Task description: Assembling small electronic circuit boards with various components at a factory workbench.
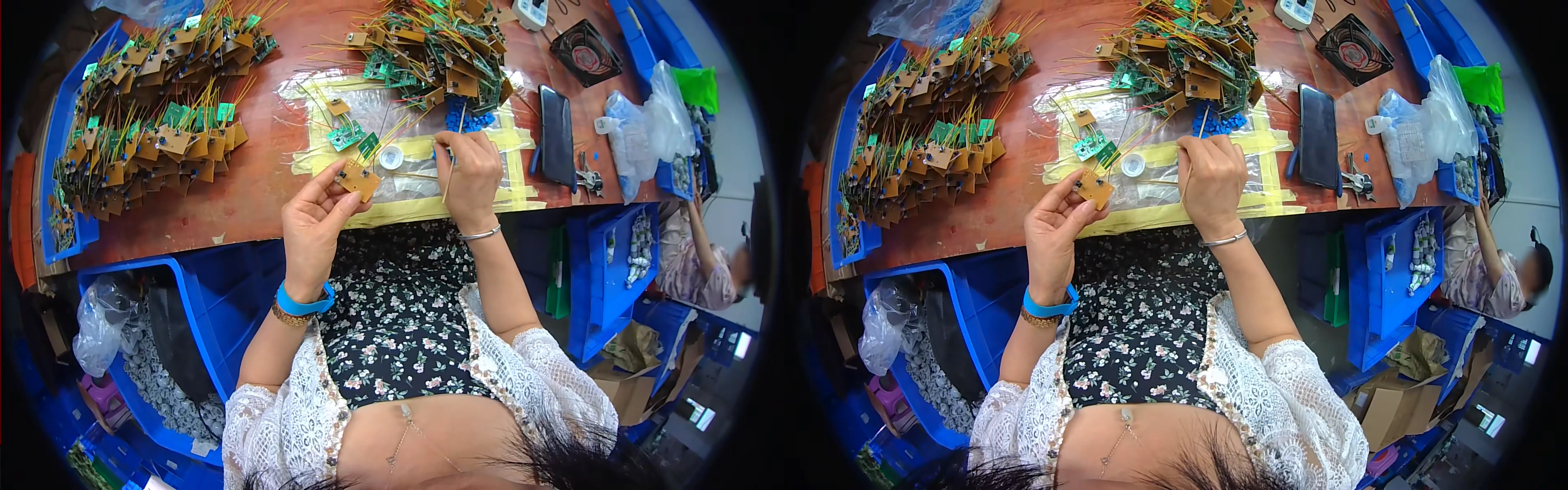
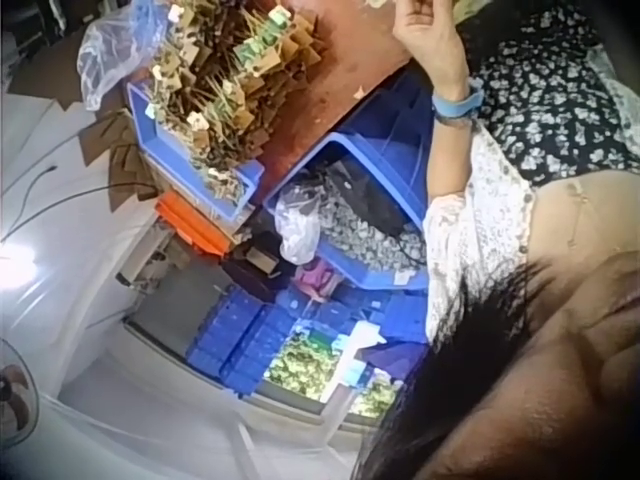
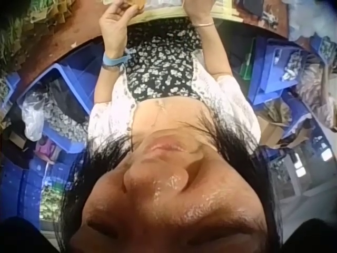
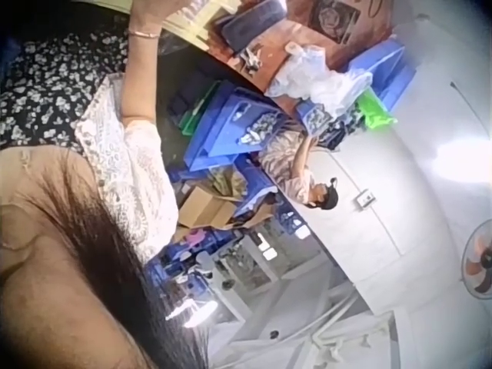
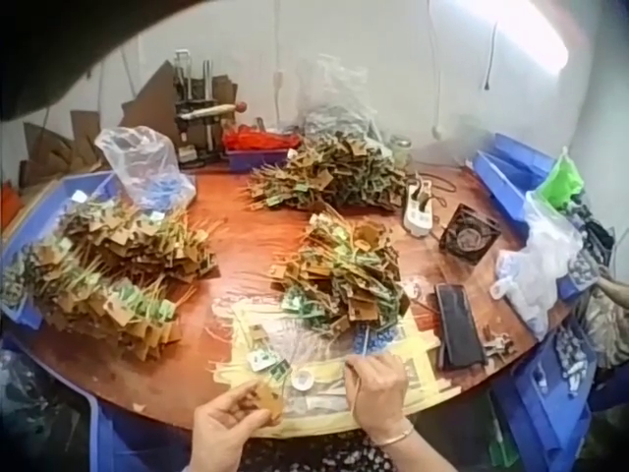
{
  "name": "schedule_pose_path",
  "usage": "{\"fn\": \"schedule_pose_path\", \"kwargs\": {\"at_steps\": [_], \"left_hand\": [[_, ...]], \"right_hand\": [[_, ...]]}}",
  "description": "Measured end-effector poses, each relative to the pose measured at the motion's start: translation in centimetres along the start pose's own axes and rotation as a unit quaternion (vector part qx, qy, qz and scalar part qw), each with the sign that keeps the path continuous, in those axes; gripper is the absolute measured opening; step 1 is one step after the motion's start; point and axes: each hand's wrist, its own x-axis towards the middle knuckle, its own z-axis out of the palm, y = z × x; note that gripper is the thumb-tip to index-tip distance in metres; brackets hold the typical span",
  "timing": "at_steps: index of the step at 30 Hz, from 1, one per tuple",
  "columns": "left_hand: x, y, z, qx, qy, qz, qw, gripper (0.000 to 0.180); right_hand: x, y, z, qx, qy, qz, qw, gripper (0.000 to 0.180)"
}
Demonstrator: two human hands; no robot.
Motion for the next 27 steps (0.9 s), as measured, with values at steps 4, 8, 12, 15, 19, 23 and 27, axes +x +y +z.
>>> {"fn": "schedule_pose_path", "kwargs": {"at_steps": [4,8,12,15,19,23,27], "left_hand": [[-0.2,0.2,0.3,0.011,0.0,-0.006,1.0,0.044],[-0.4,0.2,0.2,0.013,-0.006,-0.003,1.0,0.044],[-0.4,0.5,0.4,0.011,-0.006,-0.013,1.0,0.043],[-0.6,0.1,0.5,0.016,-0.026,-0.022,0.999,0.042],[-0.9,0.3,1.2,0.011,-0.075,-0.033,0.997,0.042],[-1.0,0.5,1.6,0.02,-0.073,-0.026,0.997,0.041],[-1.5,0.4,1.6,0.026,-0.079,-0.02,0.996,0.04]], "right_hand": [[0.1,-0.6,-0.1,0.023,-0.014,0.025,0.999,0.012],[0.0,-0.7,0.2,0.051,-0.016,0.037,0.998,0.012],[-0.7,-1.3,-0.3,0.089,0.033,0.011,0.995,0.017],[-0.6,-4.0,-1.5,0.179,0.07,-0.016,0.981,0.02],[-0.2,-6.4,-1.9,0.218,0.042,-0.115,0.968,0.022],[-0.6,-6.1,-2.4,0.182,0.028,-0.157,0.97,0.023],[-1.2,-6.0,-3.2,0.195,0.016,-0.153,0.969,0.021]]}}
